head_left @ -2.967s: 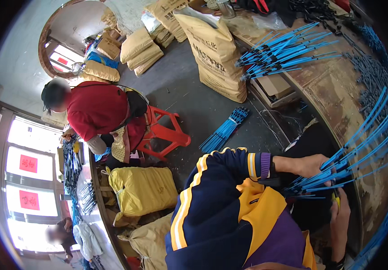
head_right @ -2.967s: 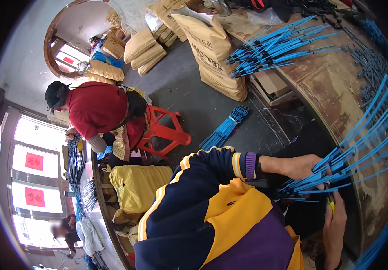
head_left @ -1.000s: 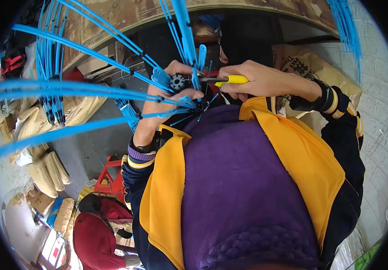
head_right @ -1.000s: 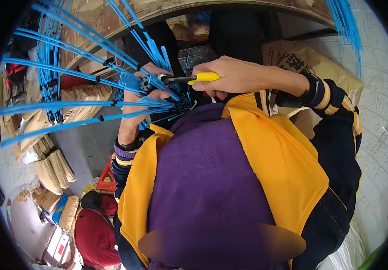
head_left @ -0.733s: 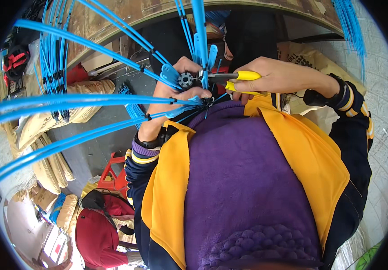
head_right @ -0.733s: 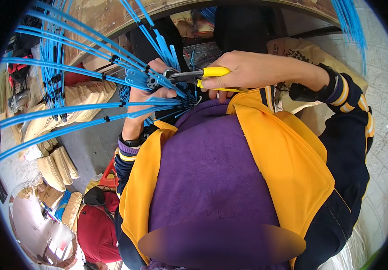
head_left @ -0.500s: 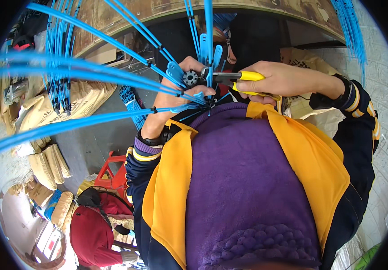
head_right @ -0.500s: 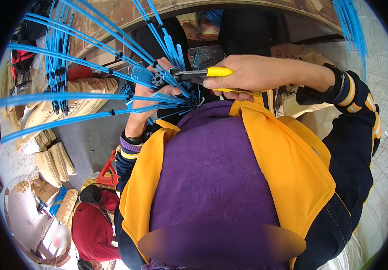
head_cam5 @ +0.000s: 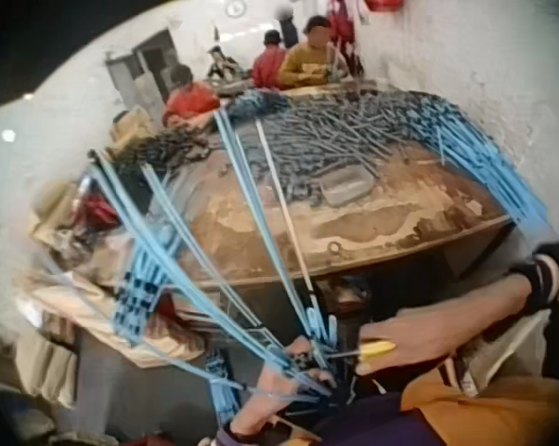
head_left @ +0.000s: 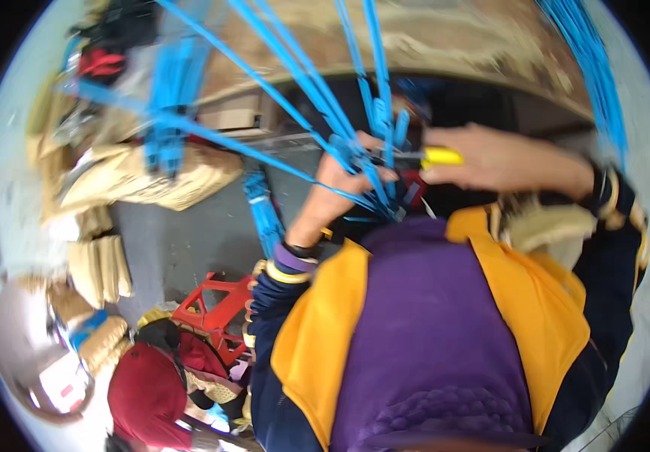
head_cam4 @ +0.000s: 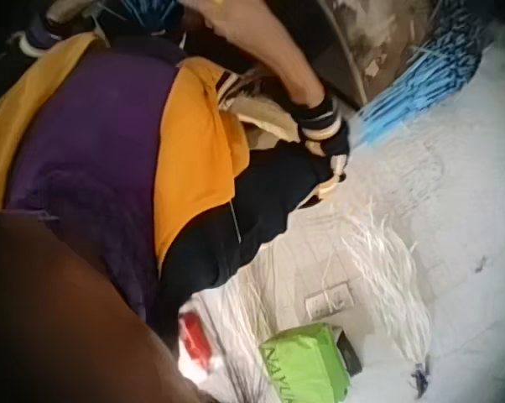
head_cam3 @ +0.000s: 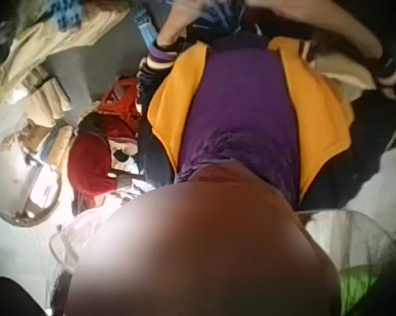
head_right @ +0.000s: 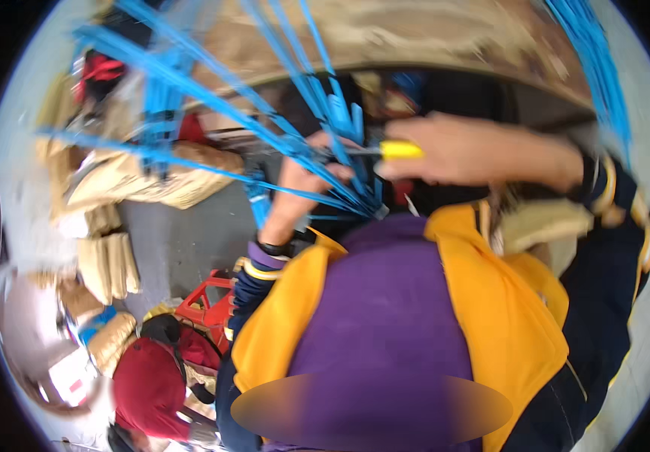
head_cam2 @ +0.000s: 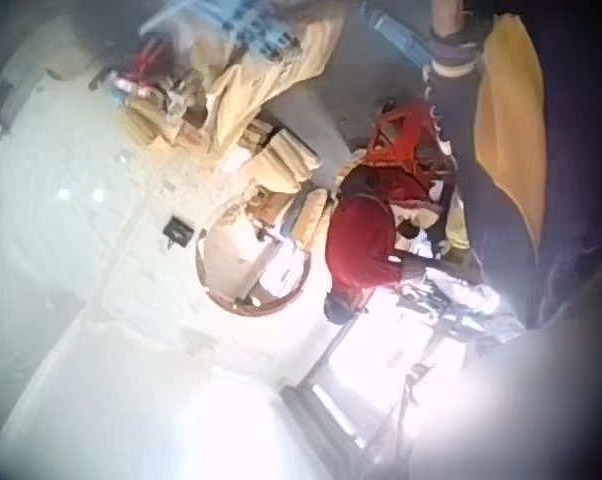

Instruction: Assembling bundles of blue wires into black plastic connectors and using pliers to secure or trim components at a factory workbench.

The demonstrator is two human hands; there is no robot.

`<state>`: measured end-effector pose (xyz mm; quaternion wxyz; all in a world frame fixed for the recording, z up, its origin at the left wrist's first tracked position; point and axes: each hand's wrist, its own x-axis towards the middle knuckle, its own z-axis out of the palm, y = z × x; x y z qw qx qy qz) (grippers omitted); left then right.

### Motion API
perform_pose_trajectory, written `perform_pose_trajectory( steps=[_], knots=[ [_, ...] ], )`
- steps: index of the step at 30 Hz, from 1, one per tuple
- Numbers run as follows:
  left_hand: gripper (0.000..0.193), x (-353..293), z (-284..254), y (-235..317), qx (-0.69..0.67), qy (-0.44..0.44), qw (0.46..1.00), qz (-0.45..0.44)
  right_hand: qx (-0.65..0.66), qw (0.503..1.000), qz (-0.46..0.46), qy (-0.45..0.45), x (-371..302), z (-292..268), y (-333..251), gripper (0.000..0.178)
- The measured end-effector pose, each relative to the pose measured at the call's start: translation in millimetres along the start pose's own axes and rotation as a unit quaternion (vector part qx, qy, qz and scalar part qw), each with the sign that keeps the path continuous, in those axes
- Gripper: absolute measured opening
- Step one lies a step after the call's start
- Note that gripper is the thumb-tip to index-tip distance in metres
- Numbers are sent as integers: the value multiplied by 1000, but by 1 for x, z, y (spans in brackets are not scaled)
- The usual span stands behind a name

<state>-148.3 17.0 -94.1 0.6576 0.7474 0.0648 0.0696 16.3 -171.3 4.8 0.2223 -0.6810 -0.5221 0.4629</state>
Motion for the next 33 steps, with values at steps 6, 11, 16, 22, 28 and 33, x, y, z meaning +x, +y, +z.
perform_pose_trajectory(
  steps=[6, 11, 16, 22, 28, 33],
  knots=[
    [34, 0, -83, 41, -55, 193, 978, -57, 319, 941, 71, 91, -9, 14, 19, 26],
    [43, 93, -213, 43, 407, 254, 877, -27, 265, 952, 86, 128, 9, -13, 37, 27],
    [50, 173, -228, -25, 645, 349, 679, -31, 346, 920, 109, 148, 18, -6, 75, 34],
    [30, 176, -234, -43, 696, 406, 558, 197, 320, 924, 128, 166, -9, -9, 74, 39],
    [23, 121, -109, 51, 632, 283, 580, 429, 381, 903, 121, 158, -3, -3, 79, 38],
    [18, 69, 16, 21, 474, 118, 701, 520, 227, 917, 73, 319, -7, -26, 93, 31]
  ],
)
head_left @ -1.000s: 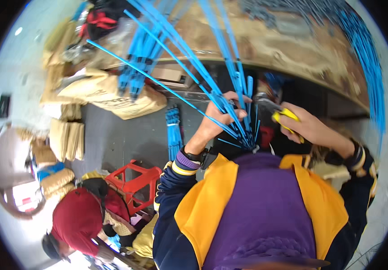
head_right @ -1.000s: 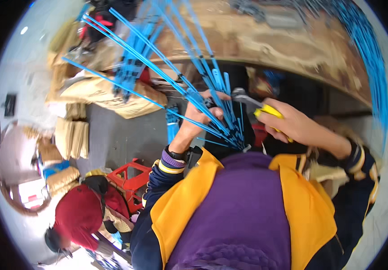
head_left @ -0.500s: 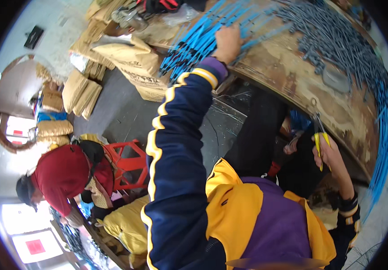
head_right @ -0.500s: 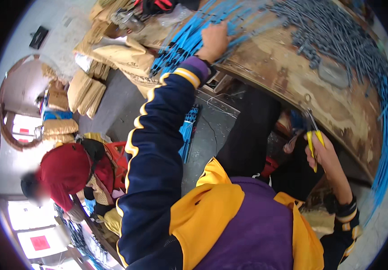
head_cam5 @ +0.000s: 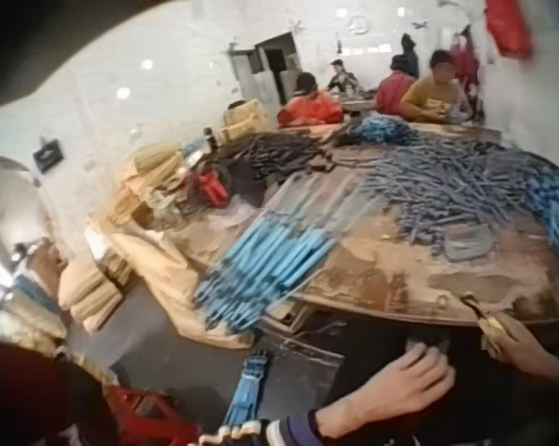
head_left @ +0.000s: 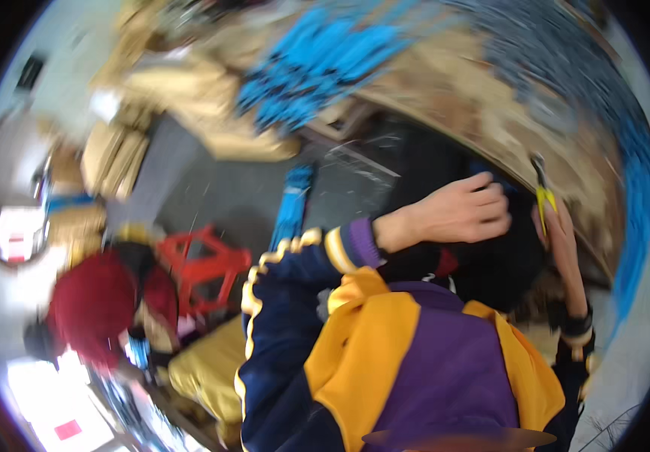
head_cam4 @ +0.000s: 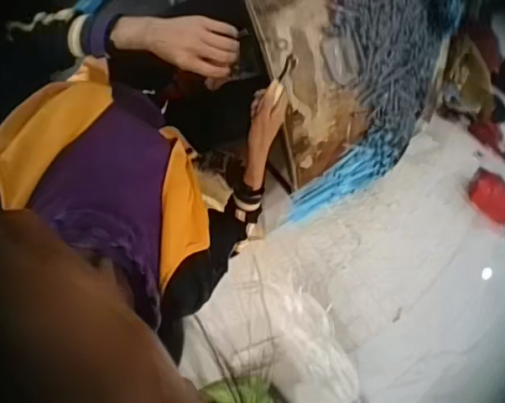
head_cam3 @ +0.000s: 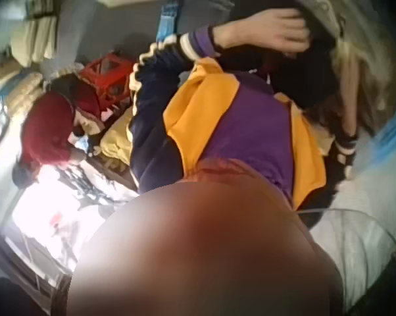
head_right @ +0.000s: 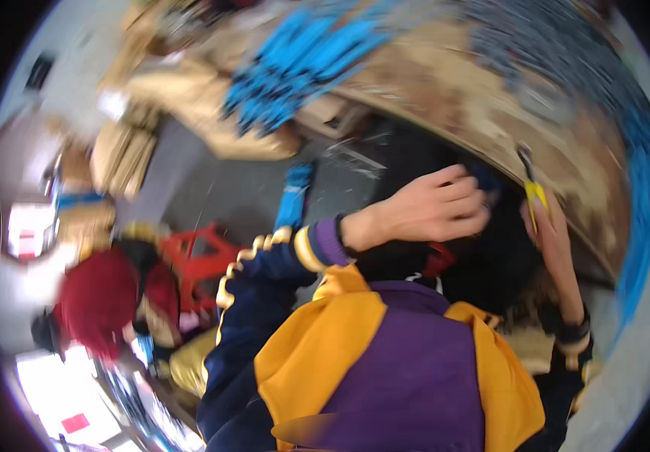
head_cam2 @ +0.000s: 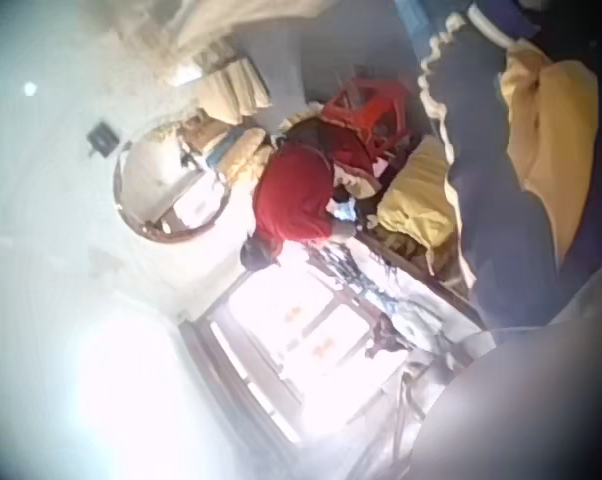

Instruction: Assembling bundles of blue wires into black plastic connectors and using pliers to secure or trim components at a factory workbench.

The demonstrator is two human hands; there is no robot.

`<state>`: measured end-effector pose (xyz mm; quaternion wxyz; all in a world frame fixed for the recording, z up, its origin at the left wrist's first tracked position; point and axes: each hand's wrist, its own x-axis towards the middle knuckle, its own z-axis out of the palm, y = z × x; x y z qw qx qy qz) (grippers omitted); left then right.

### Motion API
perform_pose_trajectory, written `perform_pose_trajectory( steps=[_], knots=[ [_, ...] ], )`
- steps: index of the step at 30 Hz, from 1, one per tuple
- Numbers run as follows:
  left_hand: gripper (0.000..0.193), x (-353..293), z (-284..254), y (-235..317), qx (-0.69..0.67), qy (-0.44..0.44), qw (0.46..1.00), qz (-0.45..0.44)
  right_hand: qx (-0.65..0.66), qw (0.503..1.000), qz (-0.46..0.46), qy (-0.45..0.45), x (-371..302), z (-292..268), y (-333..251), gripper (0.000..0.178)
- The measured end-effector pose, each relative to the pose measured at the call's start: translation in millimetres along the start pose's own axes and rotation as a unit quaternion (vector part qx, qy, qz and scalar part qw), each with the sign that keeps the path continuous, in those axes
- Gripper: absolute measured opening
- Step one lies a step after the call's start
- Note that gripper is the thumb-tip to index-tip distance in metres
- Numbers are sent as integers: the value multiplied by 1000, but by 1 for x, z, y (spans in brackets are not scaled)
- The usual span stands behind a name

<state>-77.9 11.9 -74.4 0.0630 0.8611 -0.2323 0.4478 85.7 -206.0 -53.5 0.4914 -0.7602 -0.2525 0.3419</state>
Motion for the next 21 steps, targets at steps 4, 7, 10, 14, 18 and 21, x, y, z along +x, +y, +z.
perform_pose_trajectory(
  steps=[4, 7, 10, 14, 18, 21],
  knots=[
    [33, 26, 6, 9, -166, -70, 979, -95, -460, 822, -235, 241, 14, -23, 14, 44],
    [45, 110, -23, 20, -422, -99, 895, -102, -521, 790, -162, 279, 12, -65, 56, 45],
    [50, 142, -29, 40, -537, -139, 829, -67, -552, 768, -145, 290, -12, -88, 66, 42],
    [49, 143, -33, 58, -588, -170, 786, -83, -560, 760, -177, 278, -4, -89, 65, 37],
    [47, 150, -19, 69, -632, -193, 741, -122, -572, 742, -208, 281, -6, -97, 66, 33],
    [46, 157, -9, 59, -658, -204, 710, -147, -567, 739, -228, 284, -12, -98, 72, 32]
  ],
)
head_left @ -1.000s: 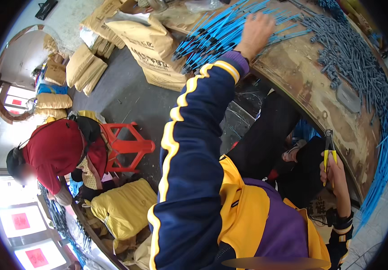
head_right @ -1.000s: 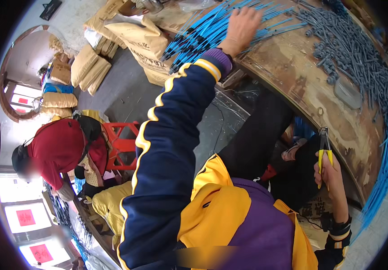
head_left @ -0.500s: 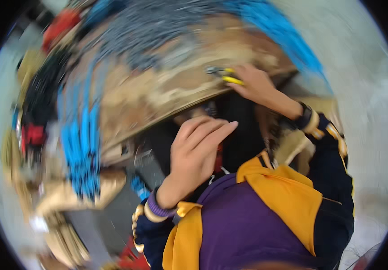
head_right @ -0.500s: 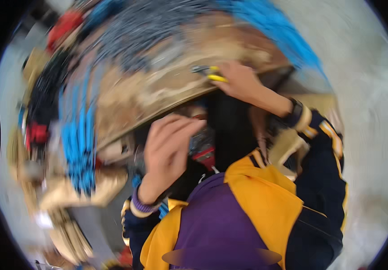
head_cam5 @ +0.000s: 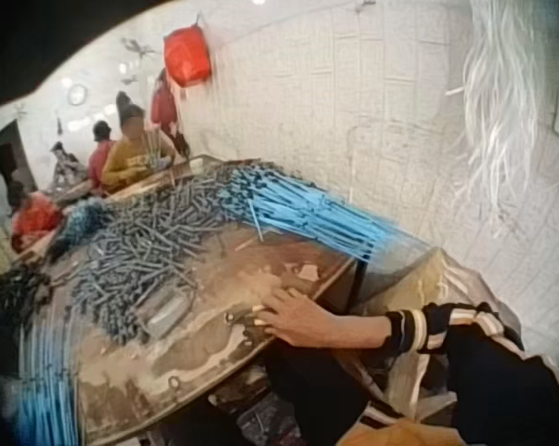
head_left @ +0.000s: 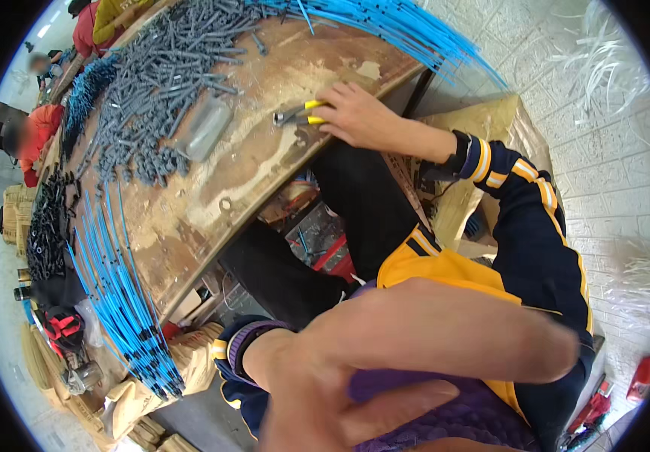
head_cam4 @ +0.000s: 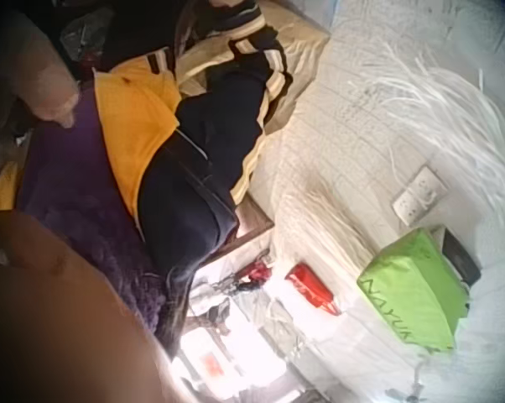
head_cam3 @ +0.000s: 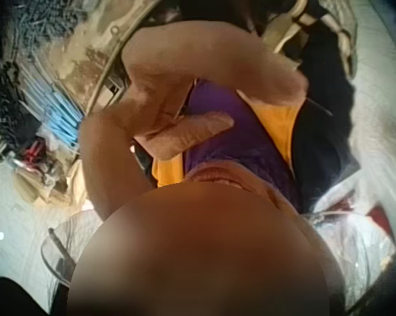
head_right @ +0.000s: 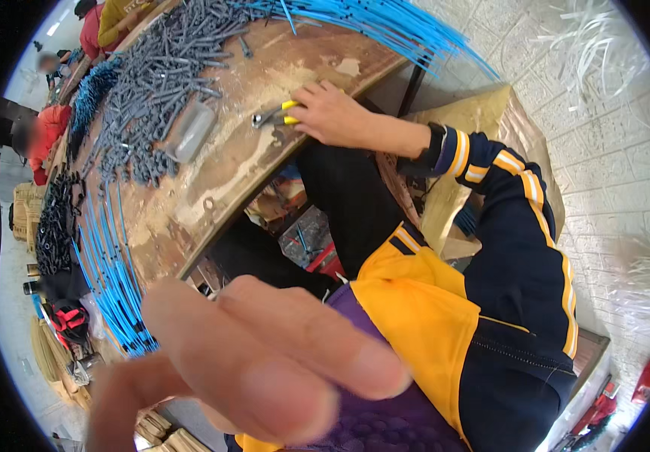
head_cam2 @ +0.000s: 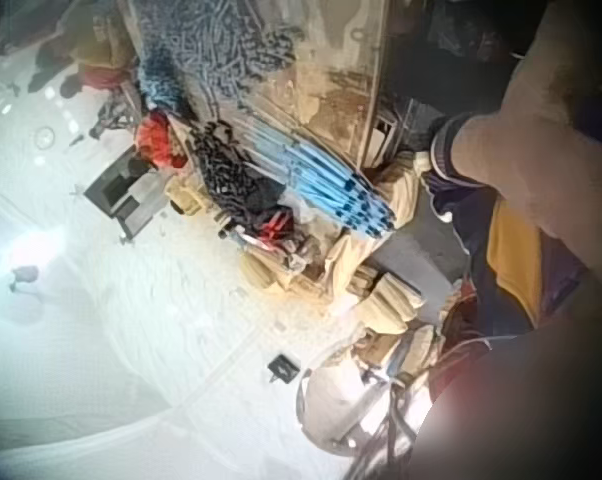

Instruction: Assembling bundles of blue wires into black plastic connectors and using pliers to secure or trim components at a factory workbench.

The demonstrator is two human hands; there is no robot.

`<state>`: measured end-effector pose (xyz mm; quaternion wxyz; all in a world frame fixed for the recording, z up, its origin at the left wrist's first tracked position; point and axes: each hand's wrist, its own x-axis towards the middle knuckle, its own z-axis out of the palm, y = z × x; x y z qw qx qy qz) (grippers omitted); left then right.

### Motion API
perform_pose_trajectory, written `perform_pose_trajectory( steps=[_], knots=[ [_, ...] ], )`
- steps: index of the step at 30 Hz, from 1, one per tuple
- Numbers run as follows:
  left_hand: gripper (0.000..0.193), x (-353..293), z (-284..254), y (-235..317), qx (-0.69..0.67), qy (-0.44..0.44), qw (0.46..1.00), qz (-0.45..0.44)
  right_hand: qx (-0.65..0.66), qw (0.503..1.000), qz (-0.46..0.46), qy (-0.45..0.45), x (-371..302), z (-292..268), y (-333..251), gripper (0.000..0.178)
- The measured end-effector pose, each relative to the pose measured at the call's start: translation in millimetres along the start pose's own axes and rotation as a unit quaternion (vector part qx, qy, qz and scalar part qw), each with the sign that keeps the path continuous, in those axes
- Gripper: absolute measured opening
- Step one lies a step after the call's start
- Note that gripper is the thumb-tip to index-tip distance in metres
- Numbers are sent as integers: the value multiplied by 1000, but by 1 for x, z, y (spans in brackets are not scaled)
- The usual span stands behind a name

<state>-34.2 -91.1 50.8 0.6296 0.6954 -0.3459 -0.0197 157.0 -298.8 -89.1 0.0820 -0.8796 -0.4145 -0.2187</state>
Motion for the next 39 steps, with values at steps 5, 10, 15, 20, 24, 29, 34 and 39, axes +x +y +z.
perform_pose_trajectory(
  steps=[5, 10, 15, 20, 24, 29, 34, 39],
  knots=[
    [45, 24, 17, -6, -57, -17, 998, 3, 14, 1000, 12, 6, -1, -2, 4, 31],
    [43, 42, 32, -18, -152, -17, 987, -45, 88, 996, -15, -27, 14, -2, 11, 32],
    [41, 35, 35, -29, -255, -14, 961, -107, 299, 953, 7, -44, 19, -18, 65, 32],
    [40, 65, 11, -38, -285, -46, 953, -91, -215, 960, 134, 118, 6, -8, 142, 67],
    [38, 43, 11, -75, -230, -99, 956, -152, -330, 907, 252, 68, -15, 16, 200, 85],
    [32, 21, 17, -94, -217, -46, 943, -248, -231, 922, 309, 30, -3, 5, 244, 60],
    [27, 5, 8, -88, -215, 46, 945, -242, -167, 961, 220, 25, -11, 1, 263, 49],
    [25, -11, 14, -82, -208, 58, 946, -242, -127, 980, 131, 77, -17, 13, 238, 47]
  ],
)
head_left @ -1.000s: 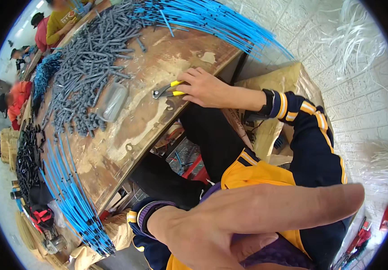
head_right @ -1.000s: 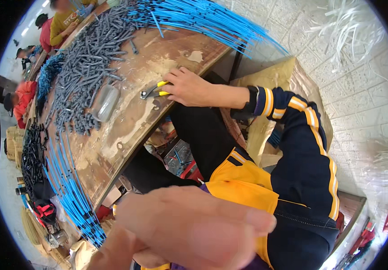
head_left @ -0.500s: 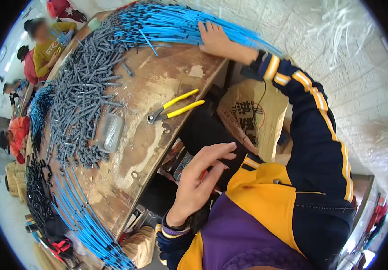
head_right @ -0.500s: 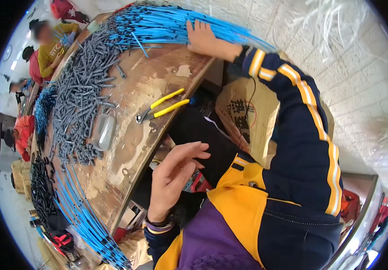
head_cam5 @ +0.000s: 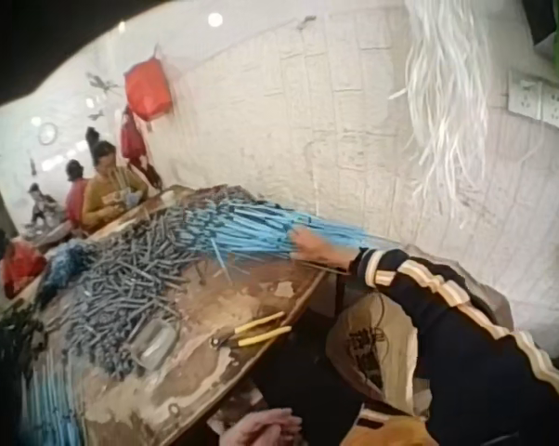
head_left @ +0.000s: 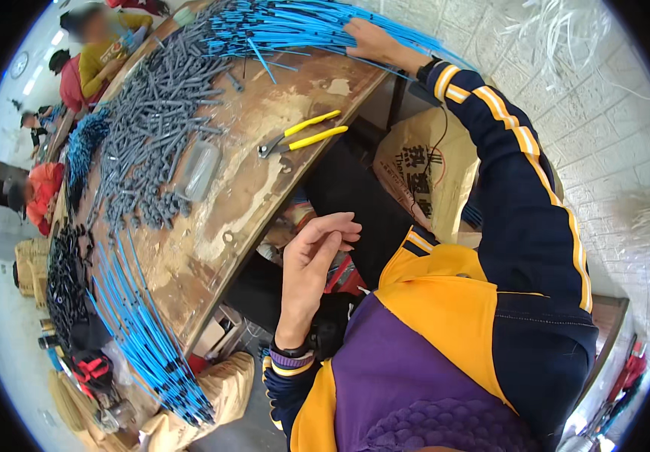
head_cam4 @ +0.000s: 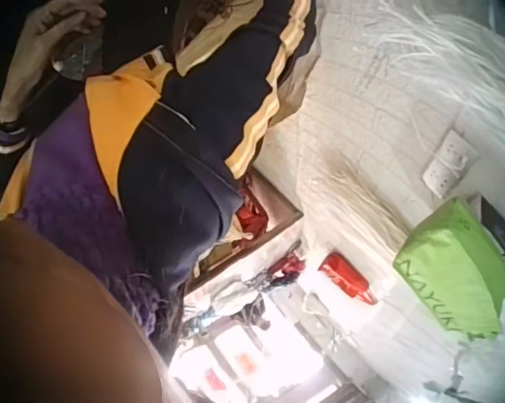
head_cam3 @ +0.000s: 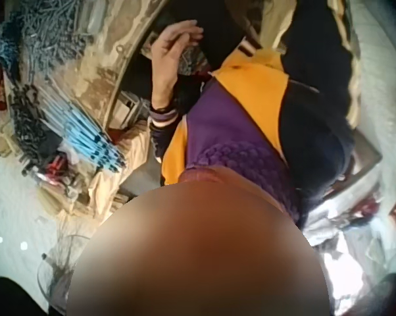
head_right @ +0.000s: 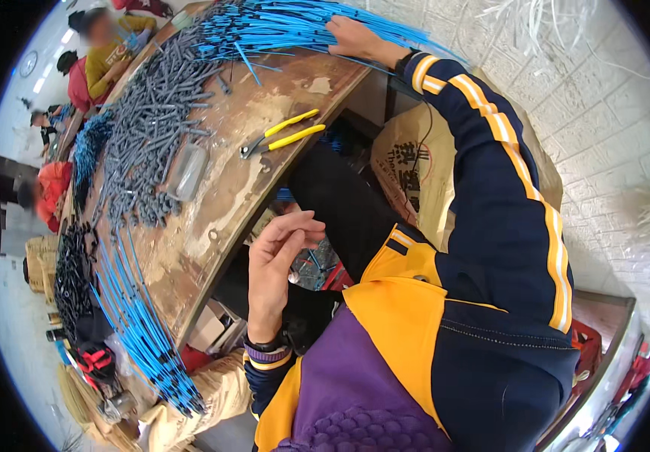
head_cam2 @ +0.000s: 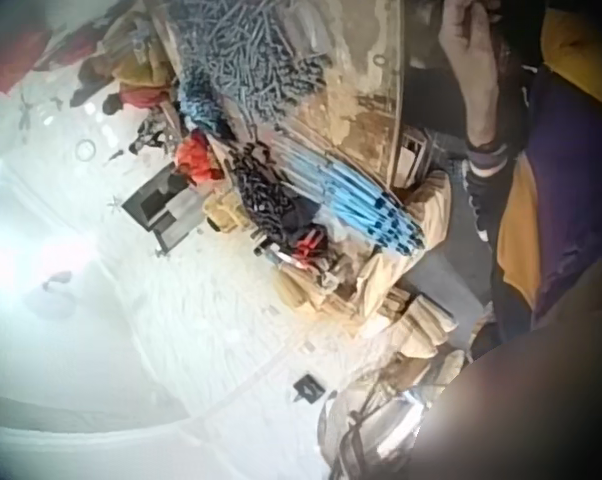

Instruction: Assembling bundles of blue wires into black plastic connectors and using pliers to secure or trim components at a factory workbench.

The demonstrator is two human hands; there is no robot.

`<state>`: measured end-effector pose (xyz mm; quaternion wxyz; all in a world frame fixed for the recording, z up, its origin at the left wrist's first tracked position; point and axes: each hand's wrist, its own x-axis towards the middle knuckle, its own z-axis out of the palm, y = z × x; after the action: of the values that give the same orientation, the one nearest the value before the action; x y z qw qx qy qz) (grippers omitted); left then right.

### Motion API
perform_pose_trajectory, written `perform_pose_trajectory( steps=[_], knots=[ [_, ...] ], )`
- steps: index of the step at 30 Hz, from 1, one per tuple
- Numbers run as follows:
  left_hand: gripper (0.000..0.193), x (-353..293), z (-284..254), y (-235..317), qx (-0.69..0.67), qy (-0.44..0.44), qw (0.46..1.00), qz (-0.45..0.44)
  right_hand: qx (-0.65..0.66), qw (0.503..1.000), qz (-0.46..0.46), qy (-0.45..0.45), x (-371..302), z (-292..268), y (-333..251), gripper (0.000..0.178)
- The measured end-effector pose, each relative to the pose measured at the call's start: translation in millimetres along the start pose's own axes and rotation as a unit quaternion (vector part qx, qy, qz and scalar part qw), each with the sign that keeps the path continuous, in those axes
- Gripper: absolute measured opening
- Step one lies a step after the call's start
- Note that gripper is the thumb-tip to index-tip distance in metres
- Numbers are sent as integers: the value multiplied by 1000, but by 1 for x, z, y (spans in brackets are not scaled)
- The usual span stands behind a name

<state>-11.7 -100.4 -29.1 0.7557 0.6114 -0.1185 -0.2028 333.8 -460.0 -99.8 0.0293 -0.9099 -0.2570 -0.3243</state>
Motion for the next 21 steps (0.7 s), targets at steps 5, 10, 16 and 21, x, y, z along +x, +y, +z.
perform_pose_trajectory(
  steps=[5, 10, 16, 21],
  knots=[
    [24, -4, 4, -1, 3, -15, 1000, 4, 29, 997, -61, 31, -16, -18, -23, 47],
    [23, -2, 5, -1, 8, -30, 999, -11, 36, 997, 12, -65, -4, -36, -34, 40],
    [23, -2, -14, -23, -18, 11, 998, -59, -24, 997, -70, -33, 70, -32, -64, 25],
    [22, 2, -23, -25, -46, 51, 996, -65, 13, 994, -46, 97, 142, 13, -90, 17]
  ],
)
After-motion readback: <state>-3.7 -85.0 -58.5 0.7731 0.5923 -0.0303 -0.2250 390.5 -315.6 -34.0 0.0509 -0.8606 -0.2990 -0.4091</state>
